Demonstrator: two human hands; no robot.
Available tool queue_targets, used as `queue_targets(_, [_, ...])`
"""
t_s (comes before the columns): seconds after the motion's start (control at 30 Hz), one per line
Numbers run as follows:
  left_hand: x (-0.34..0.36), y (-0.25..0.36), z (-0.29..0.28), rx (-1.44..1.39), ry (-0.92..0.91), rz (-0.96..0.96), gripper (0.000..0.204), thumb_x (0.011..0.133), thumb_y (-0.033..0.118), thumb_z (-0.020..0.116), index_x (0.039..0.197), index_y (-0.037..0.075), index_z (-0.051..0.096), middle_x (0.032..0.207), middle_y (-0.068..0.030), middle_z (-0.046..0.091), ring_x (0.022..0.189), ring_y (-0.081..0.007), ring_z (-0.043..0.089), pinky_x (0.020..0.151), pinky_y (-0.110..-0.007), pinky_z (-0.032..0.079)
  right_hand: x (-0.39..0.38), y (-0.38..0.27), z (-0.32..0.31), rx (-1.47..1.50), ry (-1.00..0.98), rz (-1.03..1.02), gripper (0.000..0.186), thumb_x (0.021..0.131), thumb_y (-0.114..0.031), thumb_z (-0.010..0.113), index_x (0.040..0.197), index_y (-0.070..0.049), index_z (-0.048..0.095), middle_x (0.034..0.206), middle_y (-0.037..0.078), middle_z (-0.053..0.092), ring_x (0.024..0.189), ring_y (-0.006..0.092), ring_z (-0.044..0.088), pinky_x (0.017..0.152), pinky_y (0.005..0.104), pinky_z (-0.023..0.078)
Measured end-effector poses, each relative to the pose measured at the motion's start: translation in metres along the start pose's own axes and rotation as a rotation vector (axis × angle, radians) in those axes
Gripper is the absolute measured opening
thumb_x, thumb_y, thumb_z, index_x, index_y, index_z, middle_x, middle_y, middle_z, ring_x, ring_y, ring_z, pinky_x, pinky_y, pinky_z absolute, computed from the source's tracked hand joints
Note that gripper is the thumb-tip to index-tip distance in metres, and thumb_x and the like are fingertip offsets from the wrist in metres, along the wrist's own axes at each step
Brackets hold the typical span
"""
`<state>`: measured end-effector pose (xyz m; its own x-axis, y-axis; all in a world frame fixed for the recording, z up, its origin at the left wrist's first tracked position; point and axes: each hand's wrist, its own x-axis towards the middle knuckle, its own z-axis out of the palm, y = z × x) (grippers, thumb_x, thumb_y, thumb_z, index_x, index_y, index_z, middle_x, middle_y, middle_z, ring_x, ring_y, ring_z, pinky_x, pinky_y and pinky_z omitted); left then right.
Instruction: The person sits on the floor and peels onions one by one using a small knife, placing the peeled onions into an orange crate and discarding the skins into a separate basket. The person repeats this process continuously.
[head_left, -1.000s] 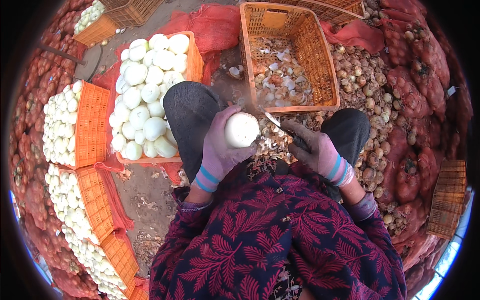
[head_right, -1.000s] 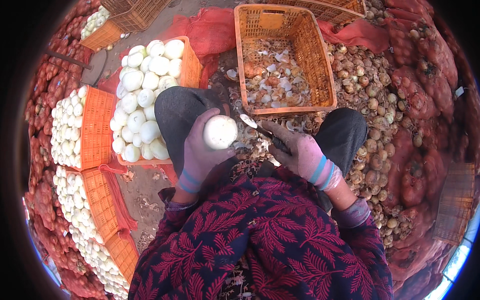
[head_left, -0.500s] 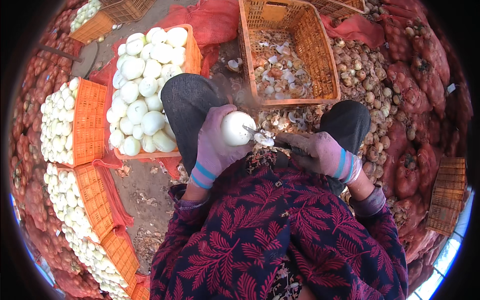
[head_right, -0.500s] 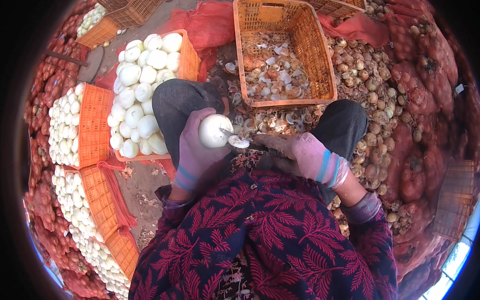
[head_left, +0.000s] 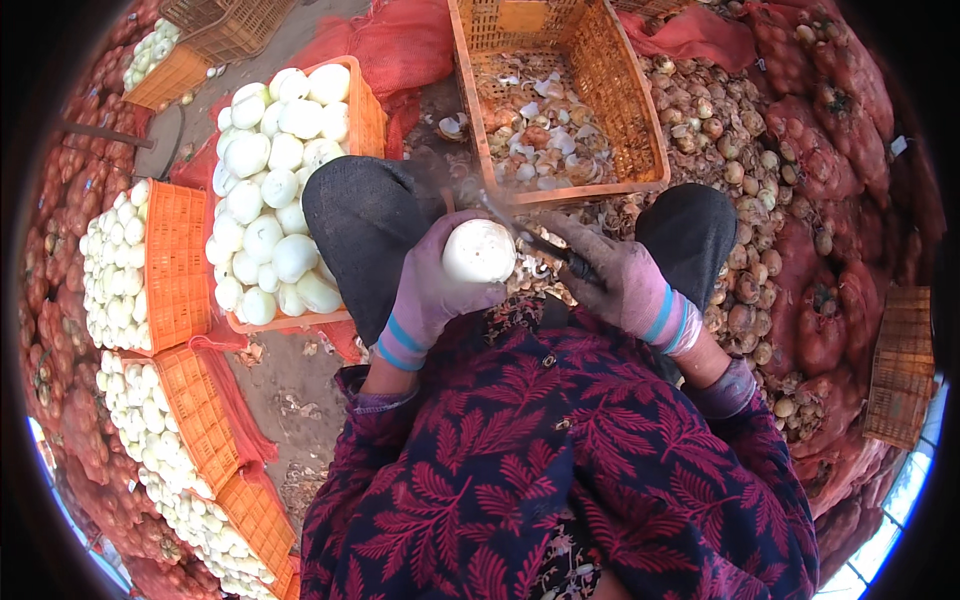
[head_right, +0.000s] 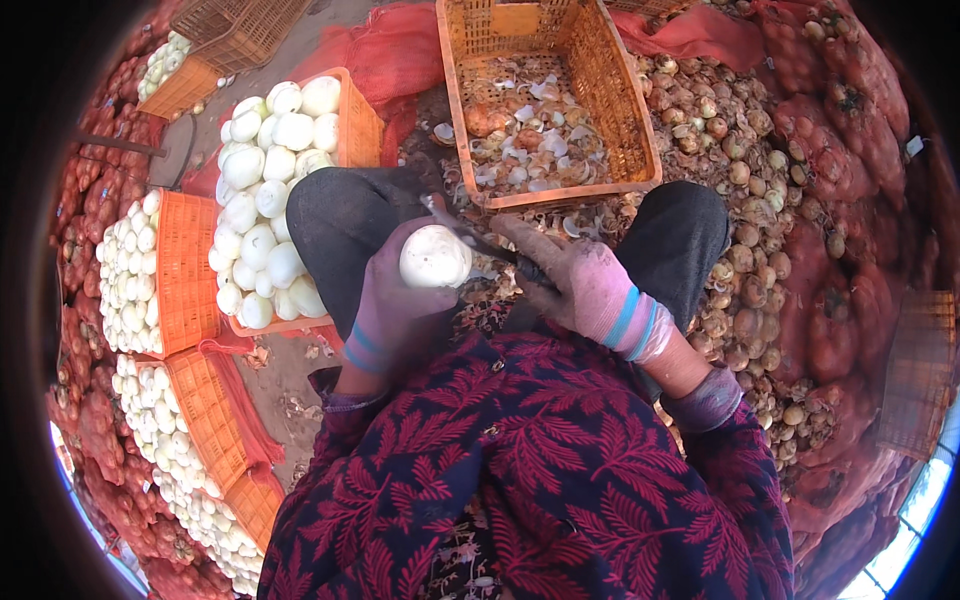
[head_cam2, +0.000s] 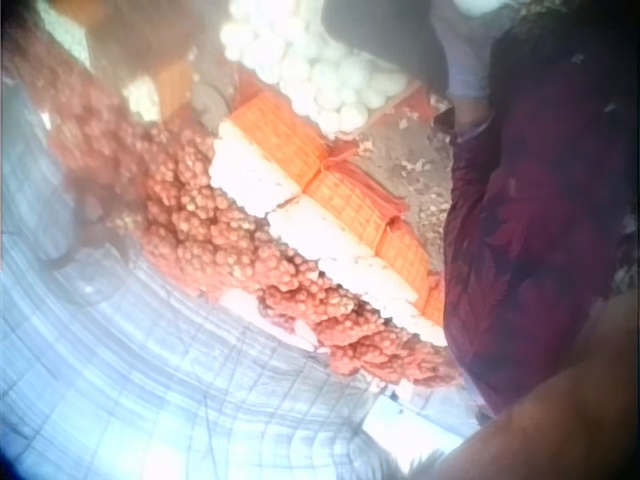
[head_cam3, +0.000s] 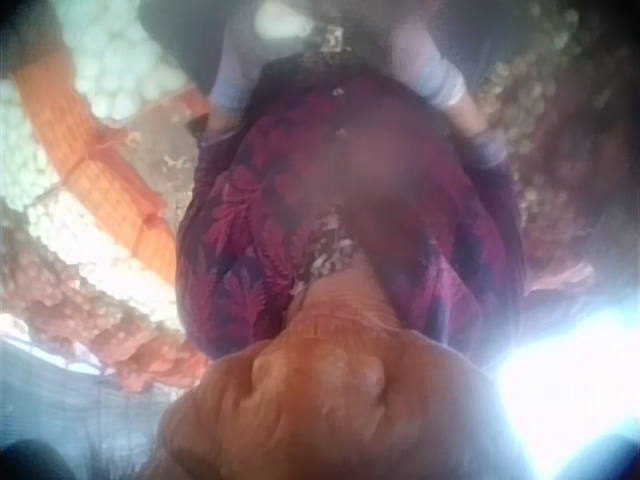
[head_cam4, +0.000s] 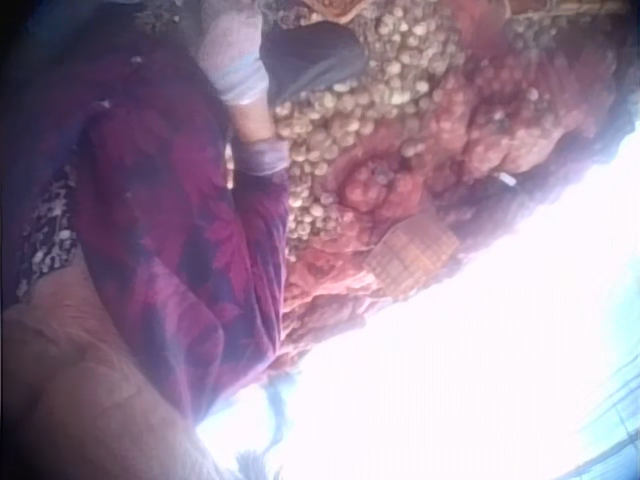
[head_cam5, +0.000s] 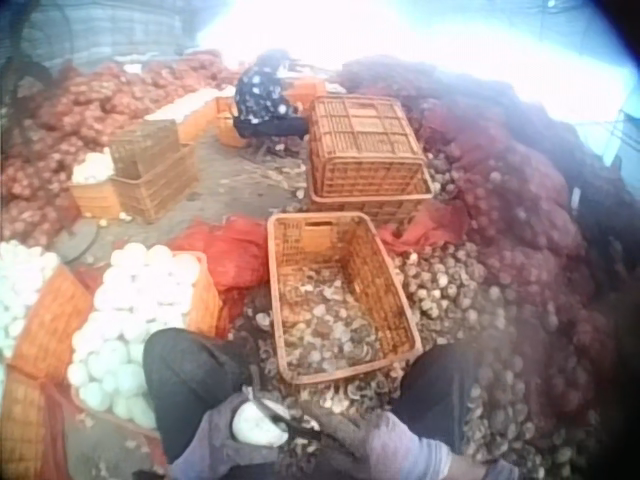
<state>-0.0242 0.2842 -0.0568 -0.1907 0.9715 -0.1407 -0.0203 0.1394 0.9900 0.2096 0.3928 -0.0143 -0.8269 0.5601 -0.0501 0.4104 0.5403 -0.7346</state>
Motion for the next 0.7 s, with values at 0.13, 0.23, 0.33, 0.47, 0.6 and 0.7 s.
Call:
queue_targets(0.13, [0.0, -0.013, 0.005, -0.054, -0.038, -0.043, 0.078, 0.063, 0.039, 0.088, 0.123, -0.002, 0.062, 0.108, -0.0091, 0.071, 0.101, -0.0154, 0.068, 0.09, -0.032, 0.055, 0.008, -0.021, 0.001, -0.213, -0.132, -0.153, 0.084, 0.084, -0.012, 0.073, 0.159, -0.013, 0.034, 0.098, 0.022, 0.069, 0.076, 0.0406, 0.069, 0.069, 0.0459, 0.056])
queue_targets(0.23, [-0.002, -0.01, 0.004, 0.025, -0.066, -0.007, 0.086, 0.057, 0.033, 0.098, 0.125, -0.004, 0.06, 0.11, -0.0104, 0.071, 0.102, -0.0165, 0.067, 0.09, -0.032, 0.055, 0.011, -0.007, 0.01, -0.243, -0.144, -0.189, 0.086, 0.084, -0.016, 0.073, 0.16, -0.014, 0.032, 0.092, 0.021, 0.068, 0.07, 0.0403, 0.066, 0.065, 0.0477, 0.055])
queue_targets(0.33, [-0.005, -0.012, -0.001, 0.12, -0.092, -0.011, 0.086, 0.058, 0.038, 0.097, 0.124, -0.003, 0.061, 0.11, -0.0112, 0.07, 0.1, -0.0199, 0.068, 0.09, -0.034, 0.054, 0.009, 0.04, 0.019, -0.358, -0.08, -0.014, 0.082, 0.087, -0.014, 0.07, 0.16, -0.012, 0.031, 0.092, 0.024, 0.068, 0.074, 0.0427, 0.067, 0.069, 0.0502, 0.054])
queue_targets(0.47, [-0.008, -0.015, 0.0, 0.23, -0.065, 0.123, 0.084, 0.061, 0.041, 0.095, 0.125, -0.001, 0.061, 0.112, -0.0119, 0.068, 0.104, -0.0228, 0.068, 0.092, -0.035, 0.053, -0.009, 0.083, 0.001, -0.247, -0.081, 0.235, 0.083, 0.089, -0.015, 0.068, 0.161, -0.012, 0.027, 0.084, 0.023, 0.071, 0.079, 0.0408, 0.07, 0.072, 0.0508, 0.055])
queue_targets(0.6, [0.0, -0.014, 0.003, 0.252, -0.071, 0.157, 0.084, 0.061, 0.037, 0.095, 0.127, 0.0, 0.059, 0.115, -0.0114, 0.067, 0.108, -0.0218, 0.066, 0.095, -0.035, 0.052, -0.012, 0.025, -0.011, -0.107, -0.094, 0.149, 0.086, 0.087, -0.014, 0.07, 0.161, -0.012, 0.027, 0.094, 0.023, 0.071, 0.082, 0.0398, 0.07, 0.072, 0.0497, 0.056])
queue_targets(0.7, [-0.002, -0.012, 0.01, 0.185, -0.099, 0.133, 0.084, 0.062, 0.035, 0.095, 0.129, 0.0, 0.058, 0.115, -0.0111, 0.067, 0.108, -0.0206, 0.066, 0.095, -0.035, 0.052, -0.006, -0.003, -0.006, -0.116, -0.076, -0.126, 0.092, 0.08, -0.011, 0.075, 0.161, -0.015, 0.031, 0.116, 0.023, 0.069, 0.085, 0.0419, 0.07, 0.077, 0.0458, 0.058])
